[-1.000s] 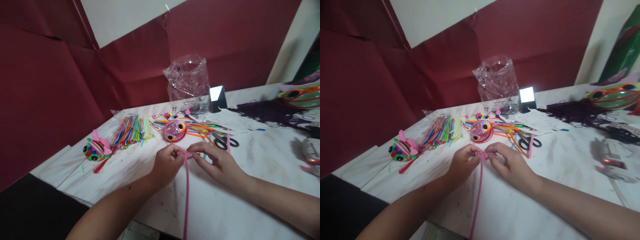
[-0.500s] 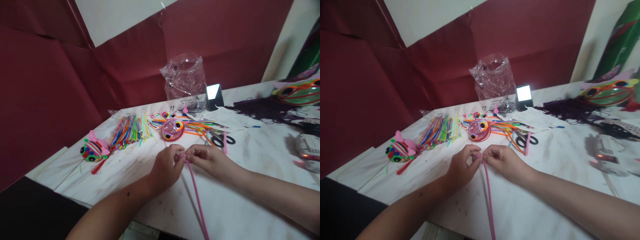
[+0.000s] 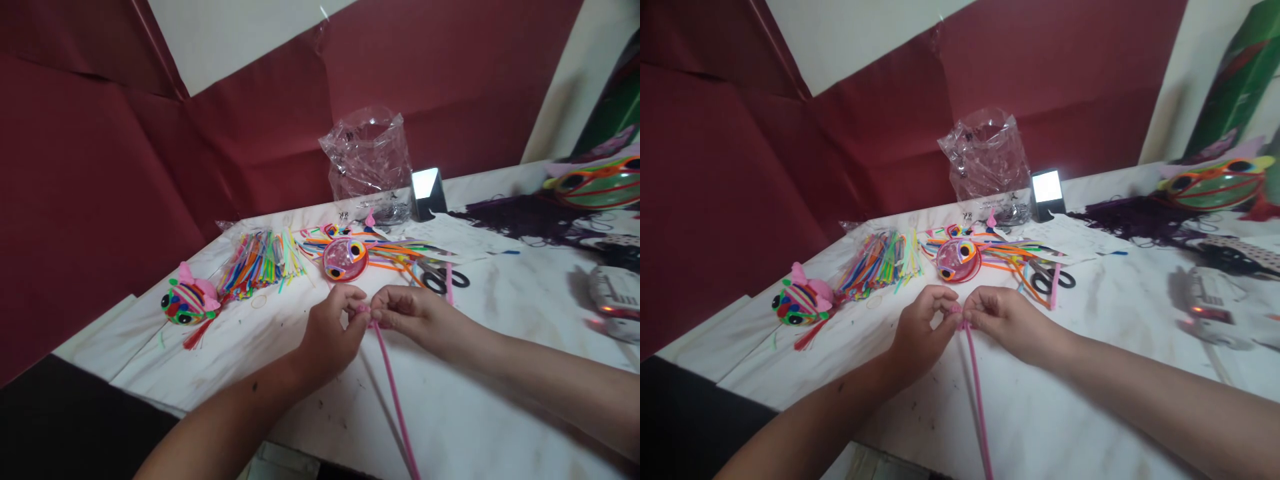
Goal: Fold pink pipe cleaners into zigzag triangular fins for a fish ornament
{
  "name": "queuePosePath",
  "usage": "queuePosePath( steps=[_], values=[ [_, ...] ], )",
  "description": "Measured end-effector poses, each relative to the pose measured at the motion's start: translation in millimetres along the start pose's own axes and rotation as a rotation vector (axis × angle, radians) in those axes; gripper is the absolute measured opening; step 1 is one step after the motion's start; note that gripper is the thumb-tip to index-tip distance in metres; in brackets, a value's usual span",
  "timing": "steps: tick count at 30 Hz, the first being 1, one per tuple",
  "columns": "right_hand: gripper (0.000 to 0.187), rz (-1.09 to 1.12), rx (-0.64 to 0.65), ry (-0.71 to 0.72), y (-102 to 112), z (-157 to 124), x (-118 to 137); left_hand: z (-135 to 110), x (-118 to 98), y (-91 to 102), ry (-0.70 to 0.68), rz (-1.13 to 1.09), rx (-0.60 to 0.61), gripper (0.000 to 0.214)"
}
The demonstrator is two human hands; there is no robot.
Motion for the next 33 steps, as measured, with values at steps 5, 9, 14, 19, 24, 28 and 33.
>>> queuePosePath(
  steps=[5,9,14,19,24,28,33],
  values=[
    [0.027,0.001,-0.049,-0.012,5,1,0,8,6,-4.3,0.174,-0.087,0.181,0.008],
    [0.028,0.021,-0.034,-0.017,4,2,0,8,8,-6.0,0.186,-0.103,0.214,0.018],
    [0.025,-0.082,-0.032,0.035,2,1,1,5,7,-7.4,0.164,-0.059,0.192,0.018],
    [0.028,-0.066,0.000,0.041,6,2,5,7,7,-6.4,0.196,-0.122,0.189,0.018],
    [0.036,0.034,-0.011,-0.023,10,4,6,7,11,-5.3,0.267,-0.170,0.139,0.019],
    [0.034,0.039,-0.066,-0.079,9,4,2,7,11,-6.6,0.274,-0.175,0.147,0.019],
    [0.024,-0.004,-0.062,-0.068,6,3,-1,7,9,-6.6,0.226,-0.095,0.189,0.021]
  ],
)
Point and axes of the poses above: each hand's wrist, its own z-axis towards the middle knuckle, its own y-axis out of the back of the hand, x = y × z, the point moved 3 cm from there along z, towards the middle knuckle, and after that the axes turned 2 degrees about y, right-handed, at the moved point
